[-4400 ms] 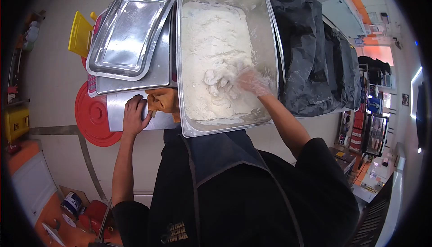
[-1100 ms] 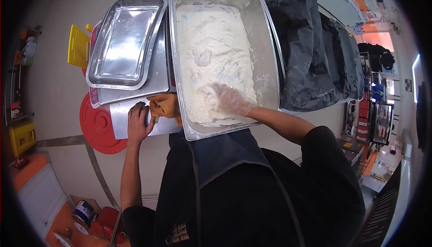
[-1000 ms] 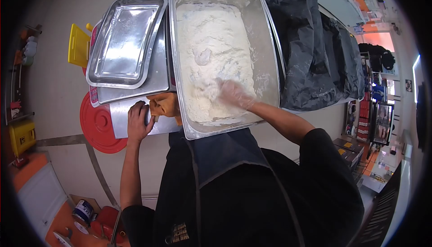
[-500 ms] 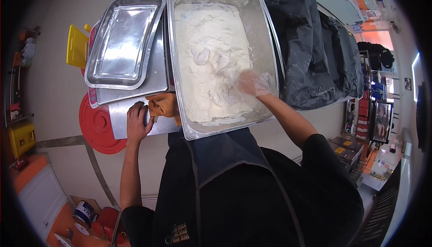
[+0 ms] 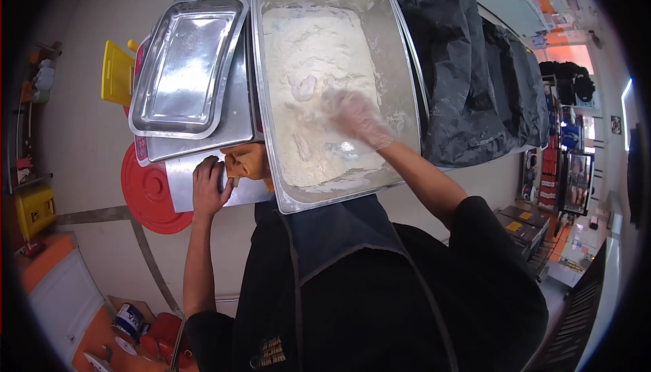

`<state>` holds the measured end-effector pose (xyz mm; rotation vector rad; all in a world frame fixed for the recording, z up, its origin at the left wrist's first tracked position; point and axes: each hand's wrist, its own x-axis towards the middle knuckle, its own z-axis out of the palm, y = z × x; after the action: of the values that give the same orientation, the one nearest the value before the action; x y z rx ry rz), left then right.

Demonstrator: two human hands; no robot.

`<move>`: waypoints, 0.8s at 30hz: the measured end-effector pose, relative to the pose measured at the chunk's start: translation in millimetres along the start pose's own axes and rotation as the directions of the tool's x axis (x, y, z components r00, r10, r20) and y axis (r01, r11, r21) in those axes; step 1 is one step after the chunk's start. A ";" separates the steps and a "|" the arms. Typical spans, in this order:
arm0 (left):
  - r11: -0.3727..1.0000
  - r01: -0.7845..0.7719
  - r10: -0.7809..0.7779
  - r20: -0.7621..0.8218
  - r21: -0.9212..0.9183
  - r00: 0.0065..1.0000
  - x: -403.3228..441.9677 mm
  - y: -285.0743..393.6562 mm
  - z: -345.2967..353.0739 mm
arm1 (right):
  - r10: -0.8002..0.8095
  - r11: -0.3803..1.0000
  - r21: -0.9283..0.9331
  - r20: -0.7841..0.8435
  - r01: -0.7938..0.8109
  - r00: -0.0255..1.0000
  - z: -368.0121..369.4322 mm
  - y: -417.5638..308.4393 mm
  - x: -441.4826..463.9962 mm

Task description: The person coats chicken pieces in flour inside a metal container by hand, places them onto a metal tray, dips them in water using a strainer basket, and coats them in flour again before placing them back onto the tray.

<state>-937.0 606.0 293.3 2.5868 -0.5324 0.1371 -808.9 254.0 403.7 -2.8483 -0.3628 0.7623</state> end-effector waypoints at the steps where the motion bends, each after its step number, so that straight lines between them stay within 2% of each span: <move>1: 1.000 0.002 -0.003 0.004 0.007 1.000 0.0 -0.2 0.0 | 0.028 0.999 -0.023 -0.186 -0.033 0.982 -2.9 8.0 1.2; 2: 1.000 0.003 -0.003 0.012 0.013 1.000 -0.8 -0.6 -0.1 | 0.055 0.997 -0.036 -0.365 -0.073 0.929 -3.3 13.9 3.6; 5: 1.000 -0.007 0.007 0.014 0.016 1.000 -2.6 -0.2 2.3 | 0.150 0.988 0.046 -0.126 -0.145 0.981 35.6 27.0 40.1; 8: 1.000 -0.002 0.002 0.014 0.020 1.000 -2.4 -1.5 1.9 | -0.089 0.991 -0.115 -0.260 0.061 0.961 48.3 -22.7 10.1; 11: 1.000 -0.003 0.003 0.014 0.014 1.000 -0.7 -0.3 1.6 | -0.356 0.911 -0.320 -0.294 0.260 0.887 72.0 -42.4 -14.0; 14: 1.000 0.000 0.000 0.015 0.010 1.000 0.1 1.0 1.1 | -0.386 0.906 -0.245 -0.139 0.346 0.912 105.8 -34.3 -6.1; 17: 1.000 -0.001 0.001 0.006 0.005 1.000 1.5 -0.1 0.9 | -0.367 0.930 -0.035 -0.055 0.365 0.929 97.1 -25.7 0.2; 20: 1.000 0.007 -0.007 0.010 -0.002 1.000 -0.3 -0.3 0.7 | -0.350 0.894 0.260 -0.103 0.365 0.931 80.9 -17.0 14.4; 23: 1.000 0.005 -0.005 0.008 -0.002 1.000 -1.4 -1.3 1.0 | -0.289 0.925 0.173 -0.256 0.338 0.922 61.6 -7.5 21.7; 24: 1.000 0.003 -0.003 0.003 -0.002 1.000 -1.4 -1.6 1.7 | -0.240 0.925 0.212 -0.318 0.315 0.917 52.9 -1.1 19.1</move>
<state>-937.6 606.9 290.7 2.5863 -0.5293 0.1312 -820.0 265.7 349.8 -2.5313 -0.5652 0.3072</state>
